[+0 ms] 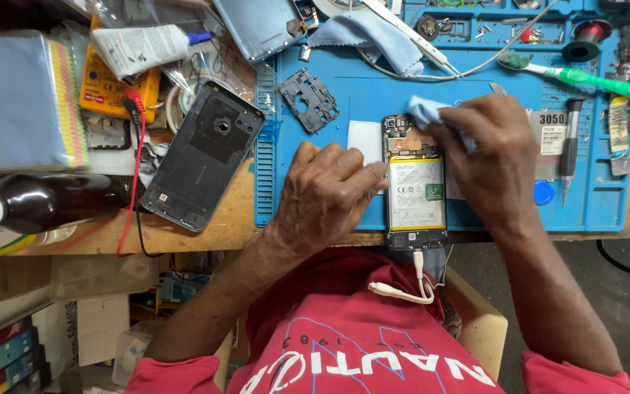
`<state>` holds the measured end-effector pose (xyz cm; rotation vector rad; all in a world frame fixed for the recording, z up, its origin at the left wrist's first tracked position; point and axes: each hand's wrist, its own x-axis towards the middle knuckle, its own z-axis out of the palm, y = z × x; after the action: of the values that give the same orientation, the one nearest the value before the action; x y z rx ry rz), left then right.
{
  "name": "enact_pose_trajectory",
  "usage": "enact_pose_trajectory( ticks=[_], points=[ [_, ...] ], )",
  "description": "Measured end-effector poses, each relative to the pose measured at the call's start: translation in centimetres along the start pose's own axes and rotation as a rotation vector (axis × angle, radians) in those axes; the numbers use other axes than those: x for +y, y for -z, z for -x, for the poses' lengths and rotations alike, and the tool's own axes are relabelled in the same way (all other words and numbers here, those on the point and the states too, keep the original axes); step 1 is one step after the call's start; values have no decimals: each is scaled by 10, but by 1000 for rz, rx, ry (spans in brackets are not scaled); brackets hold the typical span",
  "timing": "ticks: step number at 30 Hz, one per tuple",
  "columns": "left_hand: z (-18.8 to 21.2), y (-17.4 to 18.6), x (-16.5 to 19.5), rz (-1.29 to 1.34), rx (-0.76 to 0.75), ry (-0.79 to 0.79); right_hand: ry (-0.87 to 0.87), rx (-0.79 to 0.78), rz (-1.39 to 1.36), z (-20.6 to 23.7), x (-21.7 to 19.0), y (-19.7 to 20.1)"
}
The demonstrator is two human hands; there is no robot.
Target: The person disassembles a smartphone, removes the battery, and reassembles the device. They connect a charging cable to test the phone, which powers on and displays a charging indicator. The person uses a small tool to adjust internal components and wipes the battery area with a cloth.
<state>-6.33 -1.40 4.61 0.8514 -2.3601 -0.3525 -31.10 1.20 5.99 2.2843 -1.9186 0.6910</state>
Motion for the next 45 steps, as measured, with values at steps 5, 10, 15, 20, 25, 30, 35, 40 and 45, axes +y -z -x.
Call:
enact_pose_trajectory(
  ticks=[5, 10, 15, 20, 25, 30, 35, 40, 45],
  points=[
    [0, 1, 4, 27, -45, -71, 103, -74, -139, -2, -6, 0],
    [4, 1, 6, -37, -54, -60, 331, -165, 81, 7, -21, -8],
    [8, 1, 9, -63, -36, -54, 345, -145, 79, 15, -28, -7],
    [12, 1, 9, -52, -16, -61, 169, -159, -169, 14, -20, 15],
    [15, 1, 10, -13, 4, -73, 66, 19, -91, 17, -7, 6],
    [14, 7, 10, 15, -8, -71, 62, -125, 154, 21, -15, 15],
    [16, 7, 8, 115, 137, 44, -84, -56, 311, 41, -43, 59],
    [24, 10, 13, 265, 319, 100, -121, -217, 118, 94, -94, 30],
    [38, 17, 32, 700, 363, 256, -120, -226, 63, 99, -103, 32]
  ],
)
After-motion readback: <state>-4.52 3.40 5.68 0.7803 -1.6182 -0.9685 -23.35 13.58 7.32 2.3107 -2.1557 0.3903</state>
